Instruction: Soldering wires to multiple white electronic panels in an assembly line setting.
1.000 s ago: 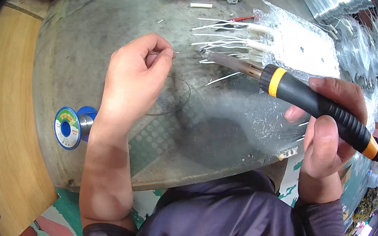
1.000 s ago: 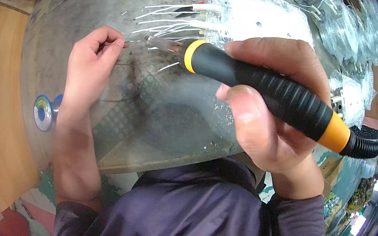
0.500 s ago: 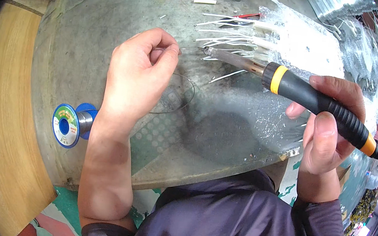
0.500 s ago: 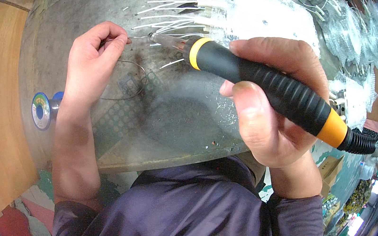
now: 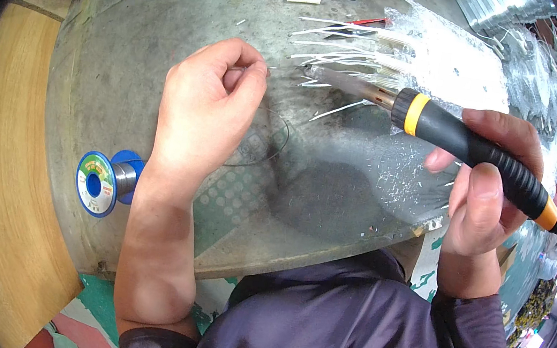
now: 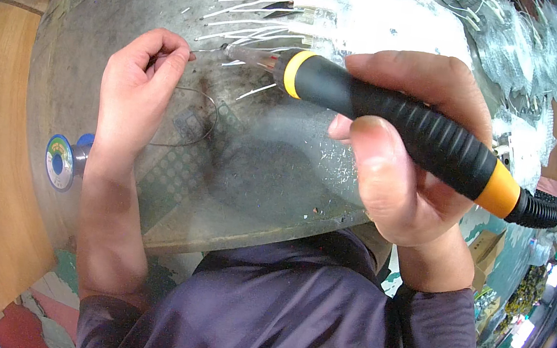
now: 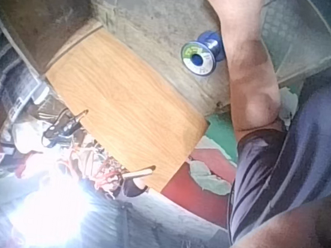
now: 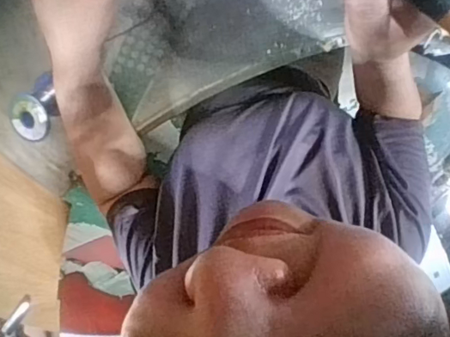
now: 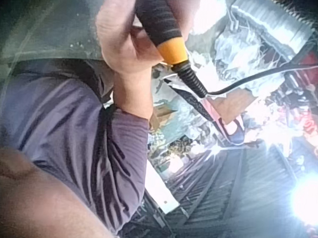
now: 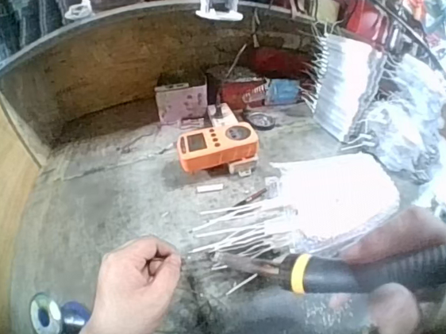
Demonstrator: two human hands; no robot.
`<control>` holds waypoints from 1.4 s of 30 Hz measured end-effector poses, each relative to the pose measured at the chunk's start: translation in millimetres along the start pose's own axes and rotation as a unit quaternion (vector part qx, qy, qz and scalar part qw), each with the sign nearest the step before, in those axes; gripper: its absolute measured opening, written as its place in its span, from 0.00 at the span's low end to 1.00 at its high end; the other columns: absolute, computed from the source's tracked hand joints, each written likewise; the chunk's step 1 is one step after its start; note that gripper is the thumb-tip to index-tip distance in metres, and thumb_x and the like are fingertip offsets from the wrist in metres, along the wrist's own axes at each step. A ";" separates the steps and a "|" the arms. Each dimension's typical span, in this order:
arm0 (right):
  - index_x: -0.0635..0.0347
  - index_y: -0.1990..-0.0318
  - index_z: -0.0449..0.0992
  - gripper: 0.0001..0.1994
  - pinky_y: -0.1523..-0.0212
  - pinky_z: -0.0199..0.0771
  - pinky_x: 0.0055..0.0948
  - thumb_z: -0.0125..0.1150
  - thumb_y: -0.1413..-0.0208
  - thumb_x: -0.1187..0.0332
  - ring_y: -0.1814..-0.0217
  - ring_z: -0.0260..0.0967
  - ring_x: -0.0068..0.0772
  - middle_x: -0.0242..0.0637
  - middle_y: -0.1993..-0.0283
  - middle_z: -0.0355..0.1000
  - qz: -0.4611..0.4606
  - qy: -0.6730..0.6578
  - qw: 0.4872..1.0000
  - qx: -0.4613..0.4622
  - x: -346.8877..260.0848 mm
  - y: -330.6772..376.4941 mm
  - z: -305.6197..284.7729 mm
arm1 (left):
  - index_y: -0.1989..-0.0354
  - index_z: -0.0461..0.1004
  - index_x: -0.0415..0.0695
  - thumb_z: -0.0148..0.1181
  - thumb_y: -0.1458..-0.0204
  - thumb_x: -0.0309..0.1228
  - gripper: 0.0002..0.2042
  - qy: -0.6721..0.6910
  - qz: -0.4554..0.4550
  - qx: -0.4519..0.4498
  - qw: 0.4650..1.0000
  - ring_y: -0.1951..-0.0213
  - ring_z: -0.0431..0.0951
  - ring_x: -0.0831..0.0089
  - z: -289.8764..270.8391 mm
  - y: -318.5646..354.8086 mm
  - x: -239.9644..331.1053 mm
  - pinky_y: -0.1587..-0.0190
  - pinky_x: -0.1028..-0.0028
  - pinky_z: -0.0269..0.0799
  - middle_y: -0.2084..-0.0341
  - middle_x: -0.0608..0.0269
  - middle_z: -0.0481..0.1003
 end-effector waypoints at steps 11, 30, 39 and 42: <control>0.74 0.53 0.67 0.19 0.67 0.74 0.28 0.50 0.47 0.66 0.71 0.72 0.34 0.50 0.56 0.68 -0.006 0.017 1.000 -0.014 -0.4 0.7 2.2 | 0.74 0.72 0.36 0.54 0.52 0.24 0.04 0.008 0.004 0.001 1.000 0.83 0.60 0.85 1.0 -0.7 -3.2 0.79 0.79 0.57 0.89 0.68 0.64; 0.73 0.54 0.66 0.21 0.61 0.71 0.31 0.50 0.46 0.60 0.74 0.71 0.31 0.47 0.59 0.68 0.017 0.045 0.999 0.018 -5.2 7.3 -12.4 | 0.76 0.70 0.35 0.53 0.56 0.22 0.02 -0.001 0.042 -0.023 0.999 0.78 0.68 0.80 -1.0 1.6 12.0 0.74 0.79 0.65 0.80 0.63 0.69; 0.73 0.55 0.66 0.26 0.54 0.69 0.34 0.52 0.44 0.53 0.75 0.71 0.29 0.45 0.58 0.68 0.044 0.049 0.998 0.009 -5.6 10.0 -9.4 | 0.77 0.69 0.35 0.53 0.57 0.21 0.02 -0.018 0.044 -0.028 0.998 0.77 0.69 0.79 1.5 2.0 13.9 0.73 0.79 0.66 0.80 0.63 0.69; 0.73 0.55 0.67 0.25 0.54 0.69 0.34 0.52 0.44 0.53 0.76 0.71 0.28 0.44 0.59 0.68 0.049 0.060 0.997 0.006 -5.1 11.2 -10.7 | 0.77 0.69 0.35 0.53 0.57 0.21 0.02 -0.016 0.047 -0.029 0.998 0.77 0.69 0.79 2.6 2.5 13.5 0.73 0.79 0.66 0.80 0.63 0.69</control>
Point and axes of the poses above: each hand's wrist, its own y-axis away from the middle knuckle, its own z-axis out of the palm, x = y × z, the point moved 7 cm from there along -y, towards the middle knuckle
